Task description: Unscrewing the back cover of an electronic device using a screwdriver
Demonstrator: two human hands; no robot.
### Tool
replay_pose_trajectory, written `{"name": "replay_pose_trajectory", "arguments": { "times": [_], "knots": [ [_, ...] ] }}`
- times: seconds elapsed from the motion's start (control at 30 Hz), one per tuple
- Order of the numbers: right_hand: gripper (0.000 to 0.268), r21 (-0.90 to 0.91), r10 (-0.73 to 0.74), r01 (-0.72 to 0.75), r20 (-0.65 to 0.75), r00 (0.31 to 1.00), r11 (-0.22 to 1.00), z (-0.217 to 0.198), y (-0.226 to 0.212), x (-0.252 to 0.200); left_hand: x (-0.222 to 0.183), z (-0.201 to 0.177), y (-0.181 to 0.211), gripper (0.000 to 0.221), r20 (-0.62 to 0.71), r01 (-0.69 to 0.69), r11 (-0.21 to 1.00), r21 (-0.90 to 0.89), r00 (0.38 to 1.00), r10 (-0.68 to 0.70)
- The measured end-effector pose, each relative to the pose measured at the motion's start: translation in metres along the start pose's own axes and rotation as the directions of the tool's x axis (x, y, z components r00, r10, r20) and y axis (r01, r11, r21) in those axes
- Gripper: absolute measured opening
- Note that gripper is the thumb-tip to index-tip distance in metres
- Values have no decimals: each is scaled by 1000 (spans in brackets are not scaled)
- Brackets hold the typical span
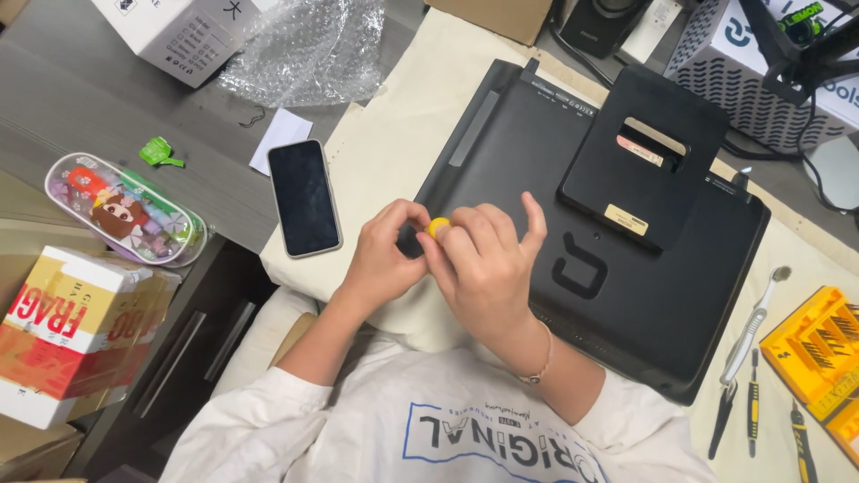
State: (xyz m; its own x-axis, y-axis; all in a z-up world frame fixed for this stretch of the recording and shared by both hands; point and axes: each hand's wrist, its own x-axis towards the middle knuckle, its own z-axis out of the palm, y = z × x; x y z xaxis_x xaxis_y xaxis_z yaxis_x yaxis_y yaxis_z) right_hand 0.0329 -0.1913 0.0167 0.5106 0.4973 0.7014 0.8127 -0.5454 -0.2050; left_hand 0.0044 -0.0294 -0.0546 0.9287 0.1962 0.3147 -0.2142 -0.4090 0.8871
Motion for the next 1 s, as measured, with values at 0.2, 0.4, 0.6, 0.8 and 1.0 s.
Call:
{"name": "replay_pose_trajectory", "arguments": {
  "times": [0.2, 0.4, 0.6, 0.8, 1.0],
  "knots": [
    [10, 275, 59, -86, 107, 992, 958, -8, 0, 11, 6, -19, 22, 34, 276, 68, 992, 102, 957, -94],
    [23, 518, 70, -206, 271, 960, 830, -12, 4, 18, 5, -25, 2, 11, 369, 178, 968, 177, 900, -233],
    [23, 555, 80, -222, 267, 960, 802, -20, 8, 23, 12, -27, 11, 8, 385, 170, 976, 133, 899, -209],
    [24, 561, 85, -216, 251, 964, 799, -25, 10, 30, 14, -31, 18, 7, 380, 155, 978, 138, 904, -197],
    [25, 553, 104, -249, 280, 954, 795, -26, 11, 31, 12, -29, 21, 12, 388, 158, 981, 112, 902, -190]
  ]
}}
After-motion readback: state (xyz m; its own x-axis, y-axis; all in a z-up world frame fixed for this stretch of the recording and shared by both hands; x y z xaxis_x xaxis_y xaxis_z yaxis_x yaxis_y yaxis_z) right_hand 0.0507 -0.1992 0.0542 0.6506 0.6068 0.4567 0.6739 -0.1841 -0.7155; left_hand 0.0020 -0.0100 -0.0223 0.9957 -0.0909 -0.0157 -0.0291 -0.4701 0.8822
